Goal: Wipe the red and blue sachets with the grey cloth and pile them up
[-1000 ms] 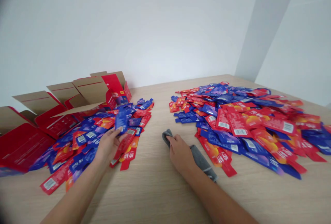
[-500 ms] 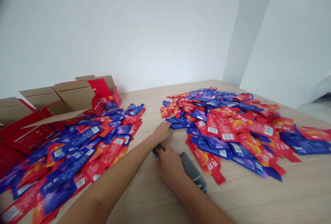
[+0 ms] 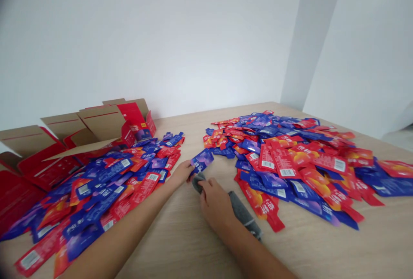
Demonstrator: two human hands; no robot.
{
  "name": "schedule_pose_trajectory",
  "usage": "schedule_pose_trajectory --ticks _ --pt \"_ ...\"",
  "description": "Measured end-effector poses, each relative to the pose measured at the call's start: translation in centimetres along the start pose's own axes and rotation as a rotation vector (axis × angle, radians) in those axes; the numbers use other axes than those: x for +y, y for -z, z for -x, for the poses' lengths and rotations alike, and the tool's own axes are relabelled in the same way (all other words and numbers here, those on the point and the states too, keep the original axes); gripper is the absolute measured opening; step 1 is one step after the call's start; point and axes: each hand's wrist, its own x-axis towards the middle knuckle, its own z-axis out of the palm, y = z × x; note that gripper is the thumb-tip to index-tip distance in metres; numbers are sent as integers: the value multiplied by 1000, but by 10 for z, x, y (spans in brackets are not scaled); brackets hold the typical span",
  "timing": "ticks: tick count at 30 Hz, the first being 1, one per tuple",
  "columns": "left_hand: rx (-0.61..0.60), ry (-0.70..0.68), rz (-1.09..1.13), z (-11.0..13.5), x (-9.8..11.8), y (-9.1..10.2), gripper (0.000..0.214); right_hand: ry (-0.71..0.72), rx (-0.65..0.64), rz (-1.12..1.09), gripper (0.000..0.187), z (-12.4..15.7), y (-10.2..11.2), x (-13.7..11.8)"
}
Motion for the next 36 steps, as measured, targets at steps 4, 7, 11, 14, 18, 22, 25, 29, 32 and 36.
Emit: schedule_pose_trajectory --ticks 4,7,11,14,18,22,25,29,32,36 --pt "-122 151 261 56 -25 -1 21 98 61 -73 37 6 -2 -7" --pt "-244 297 582 94 -36 -13 14 200 -64 26 39 12 -15 -18" --pt "-207 358 707 117 -37 -23 14 253 -261 246 42 12 -26 -25" --pt "-229 407 724 118 -34 -21 17 121 -256 370 46 4 -23 -22" --pt "-255 436 713 116 -31 -18 19 90 -280 420 47 4 -20 -20" --pt "-238 432 684 115 -33 -20 17 199 -363 378 48 13 -28 -25" --pt "-245 437 685 115 -33 -22 13 169 -353 378 47 10 -29 -26" --pt "-263 411 708 115 -33 -21 19 82 -329 422 47 3 -24 -26" --pt "-280 407 692 116 -32 -18 22 82 -330 446 48 3 -23 -26" --pt "-288 399 756 120 -33 -15 19 25 -297 474 47 1 -19 -19"
